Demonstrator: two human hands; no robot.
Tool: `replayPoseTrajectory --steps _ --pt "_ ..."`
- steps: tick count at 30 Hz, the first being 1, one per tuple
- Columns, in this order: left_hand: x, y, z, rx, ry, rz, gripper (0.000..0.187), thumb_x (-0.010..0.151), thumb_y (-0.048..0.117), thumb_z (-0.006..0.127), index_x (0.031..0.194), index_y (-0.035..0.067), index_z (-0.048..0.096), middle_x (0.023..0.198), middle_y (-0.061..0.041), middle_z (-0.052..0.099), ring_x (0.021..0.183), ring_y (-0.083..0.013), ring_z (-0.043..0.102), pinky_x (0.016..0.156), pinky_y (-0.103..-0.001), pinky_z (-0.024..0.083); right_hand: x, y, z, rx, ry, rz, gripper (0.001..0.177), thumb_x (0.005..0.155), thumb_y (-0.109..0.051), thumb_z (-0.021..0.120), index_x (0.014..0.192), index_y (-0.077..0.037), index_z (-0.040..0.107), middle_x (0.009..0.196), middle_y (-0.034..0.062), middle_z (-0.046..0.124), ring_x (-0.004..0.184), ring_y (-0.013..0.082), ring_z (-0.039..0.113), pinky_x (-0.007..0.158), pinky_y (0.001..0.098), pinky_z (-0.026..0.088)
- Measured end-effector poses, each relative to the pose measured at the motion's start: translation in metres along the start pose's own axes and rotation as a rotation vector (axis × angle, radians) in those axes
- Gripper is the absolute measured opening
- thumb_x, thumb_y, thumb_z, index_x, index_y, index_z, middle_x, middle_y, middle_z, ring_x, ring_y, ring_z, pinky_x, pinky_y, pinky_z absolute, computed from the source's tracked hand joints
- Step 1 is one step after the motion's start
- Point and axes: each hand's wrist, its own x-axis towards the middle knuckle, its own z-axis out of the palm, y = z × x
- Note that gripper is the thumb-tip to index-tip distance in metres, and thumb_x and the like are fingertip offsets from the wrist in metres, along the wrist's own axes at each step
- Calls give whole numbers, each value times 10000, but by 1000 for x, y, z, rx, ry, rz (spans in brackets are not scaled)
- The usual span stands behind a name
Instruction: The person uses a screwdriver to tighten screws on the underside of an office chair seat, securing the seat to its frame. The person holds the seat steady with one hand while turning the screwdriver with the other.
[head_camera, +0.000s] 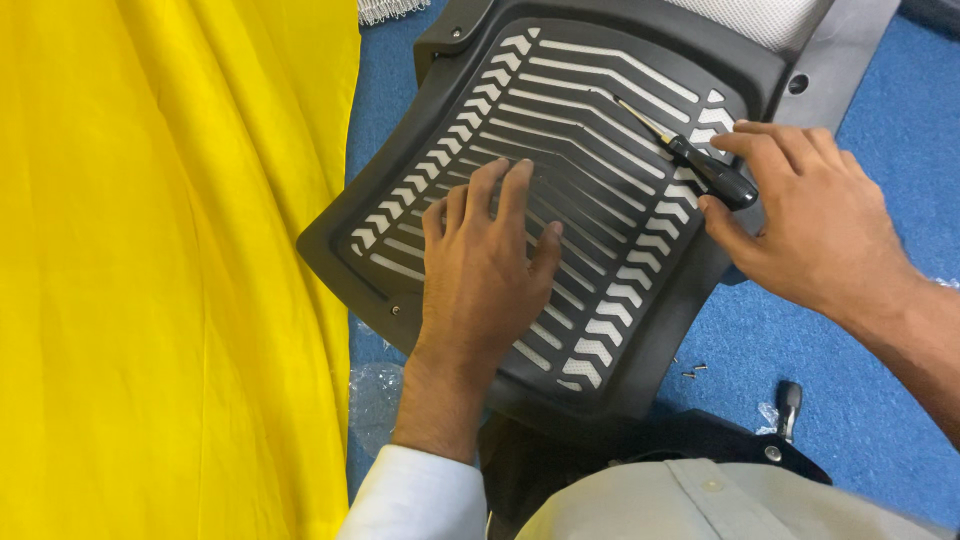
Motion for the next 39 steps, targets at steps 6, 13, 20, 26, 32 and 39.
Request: replayPoseTrajectory --steps 6,13,20,26,32,39 --pt "-10 -4 6 -39 -103 -31 590 934 293 699 1437 57 500 1338 -146 587 1227 -326 582 1074 -527 403 6 9 39 4 -124 42 548 960 -385 647 1401 -66 589 1360 166 616 1271 318 579 1065 464 476" --pt "-30 -20 22 48 -156 -189 585 885 291 708 1366 8 532 1314 -180 600 1243 -347 552 1063 -537 364 32 32 91 132 -211 94 605 945 -305 666 1459 -26 511 1328 217 617 1234 399 570 1034 524 470" --pt "-55 -38 41 94 -62 -162 539 863 271 708 1312 -3 591 1393 -228 572 1298 -374 505 1108 -527 341 42 37 124 92 -282 140 595 923 -172 688 1448 10 474 1287 275 617 1196 452 601 1017 549 496" --pt "-51 -49 44 92 -51 -180 474 877 330 706 1263 62 644 1414 -225 557 1298 -374 497 1124 -540 320 41 40 124 201 -225 238 739 808 -160 733 1443 62 429 1280 325 555 1183 495 558 954 577 484" --pt "-59 -45 46 116 54 -226 471 920 317 675 1270 5 632 1420 -217 564 1349 -363 479 1160 -558 287 24 40 118 168 -264 359 466 924 -275 712 1276 15 617 1297 281 568 1178 478 603 961 561 531" --pt "-72 -31 39 288 182 -571 648 831 357 749 1292 -31 513 1479 -373 301 1367 -532 358 1115 -634 201 5 58 117 157 -57 502 410 1012 -271 681 1288 24 612 1312 298 540 1022 531 645 861 594 542"
